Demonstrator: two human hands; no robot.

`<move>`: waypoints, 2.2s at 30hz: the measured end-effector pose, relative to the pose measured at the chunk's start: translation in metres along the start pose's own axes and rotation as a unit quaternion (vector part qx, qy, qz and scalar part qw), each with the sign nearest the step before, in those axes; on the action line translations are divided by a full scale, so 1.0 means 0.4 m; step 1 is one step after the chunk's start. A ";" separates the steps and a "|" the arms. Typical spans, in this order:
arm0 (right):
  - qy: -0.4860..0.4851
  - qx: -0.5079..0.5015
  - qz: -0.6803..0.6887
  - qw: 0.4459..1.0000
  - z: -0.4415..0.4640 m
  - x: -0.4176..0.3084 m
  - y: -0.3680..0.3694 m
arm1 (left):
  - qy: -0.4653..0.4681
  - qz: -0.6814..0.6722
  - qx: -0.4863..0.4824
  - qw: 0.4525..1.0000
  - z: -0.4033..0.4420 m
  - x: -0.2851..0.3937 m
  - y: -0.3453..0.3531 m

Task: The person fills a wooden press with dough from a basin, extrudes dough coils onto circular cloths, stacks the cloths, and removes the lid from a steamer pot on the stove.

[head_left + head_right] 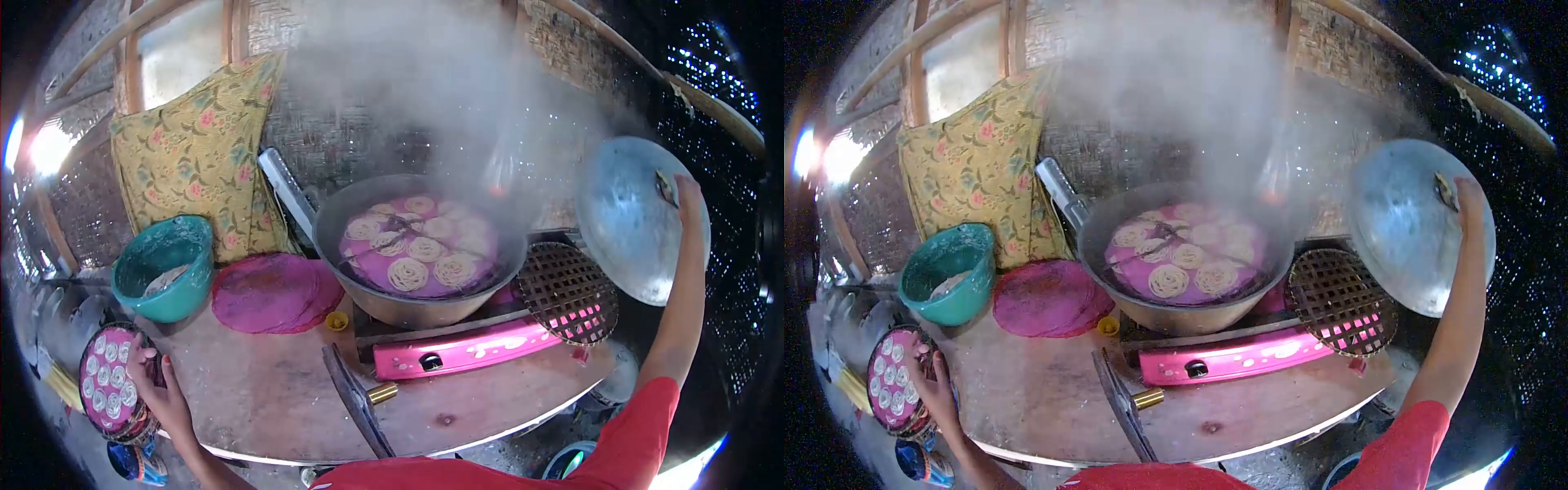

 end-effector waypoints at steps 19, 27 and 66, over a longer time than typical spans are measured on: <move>0.046 0.111 -0.106 0.987 -0.148 0.173 0.029 | -0.032 0.068 0.018 0.997 -0.002 0.013 -0.077; -0.007 0.063 -0.013 0.998 -0.083 0.179 0.066 | -0.032 0.048 0.013 0.998 -0.016 -0.031 -0.042; 0.138 -0.077 -0.218 0.963 -0.438 0.243 0.565 | -0.027 0.040 -0.029 0.998 -0.022 -0.098 0.045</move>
Point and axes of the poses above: each hand's wrist, its own z-axis towards the middle knuckle, its own y-axis out of the palm, x = y × z, the point moved 5 cm from there along z, towards the middle knuckle, and after that the axes turned 3 degrees about y, right-handed, at the moved point
